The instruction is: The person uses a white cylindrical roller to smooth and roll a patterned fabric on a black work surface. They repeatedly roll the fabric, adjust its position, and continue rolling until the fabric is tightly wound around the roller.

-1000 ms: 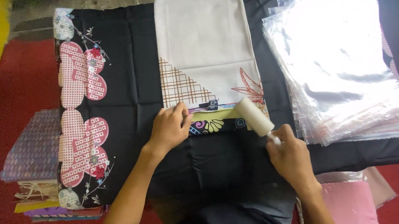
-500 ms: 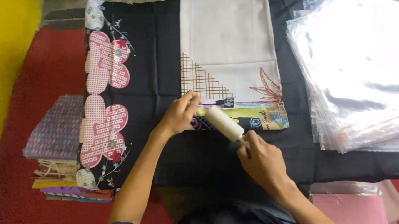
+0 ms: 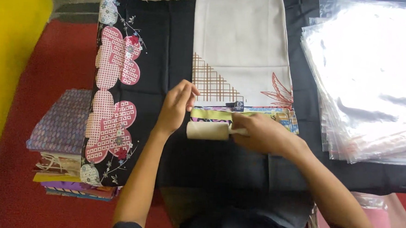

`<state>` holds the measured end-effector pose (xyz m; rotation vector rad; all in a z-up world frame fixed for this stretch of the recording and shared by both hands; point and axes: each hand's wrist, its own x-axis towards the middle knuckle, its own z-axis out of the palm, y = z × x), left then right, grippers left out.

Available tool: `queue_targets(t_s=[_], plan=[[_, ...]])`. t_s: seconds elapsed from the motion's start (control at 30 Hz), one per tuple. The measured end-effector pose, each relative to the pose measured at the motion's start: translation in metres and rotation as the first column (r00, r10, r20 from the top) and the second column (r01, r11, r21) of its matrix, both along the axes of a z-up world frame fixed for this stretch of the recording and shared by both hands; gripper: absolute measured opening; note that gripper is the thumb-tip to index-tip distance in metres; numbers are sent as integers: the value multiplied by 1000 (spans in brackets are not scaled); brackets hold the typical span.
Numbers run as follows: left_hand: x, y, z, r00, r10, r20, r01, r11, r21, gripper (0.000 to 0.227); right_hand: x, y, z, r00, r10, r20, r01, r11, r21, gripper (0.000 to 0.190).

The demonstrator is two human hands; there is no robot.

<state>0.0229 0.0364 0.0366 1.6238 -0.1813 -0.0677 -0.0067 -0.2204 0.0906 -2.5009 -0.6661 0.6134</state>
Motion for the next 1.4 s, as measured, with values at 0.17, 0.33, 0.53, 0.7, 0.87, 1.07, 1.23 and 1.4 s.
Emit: queue_targets(t_s=[0.17,0.33,0.53,0.7,0.87,1.07,1.23,1.4], plan=[[-21,3,22,994,43,100,-49,997,64,33,26,3,-35,989,-109,-105,124,981,150,25],[-28,-12,32,984,-16,178,-29,967,252,23,6,-8,-40,954,-290,-78,300,930,212,12],[-20,-31,-6,931,-147,335,-75,819,569,11,-63,-50,-47,776,-577,254,532,815,229,27],[-15,-37,-45,832,-247,497,-234,656,718,9,-97,-65,-59,661,-729,177,715,684,147,21],[-16,-36,-40,862,-279,423,-147,663,735,7,-87,-86,-72,590,-735,335,752,651,104,18],[-21,-24,-17,834,-343,433,-76,705,705,6,-73,-105,-73,520,-724,453,806,591,18,21],[-33,-15,-8,845,-400,355,-3,660,751,23,-71,-102,-64,609,-638,471,718,696,17,31],[-40,-14,-14,899,-424,108,103,446,889,49,-56,-92,-61,761,-241,602,303,953,-2,25]])
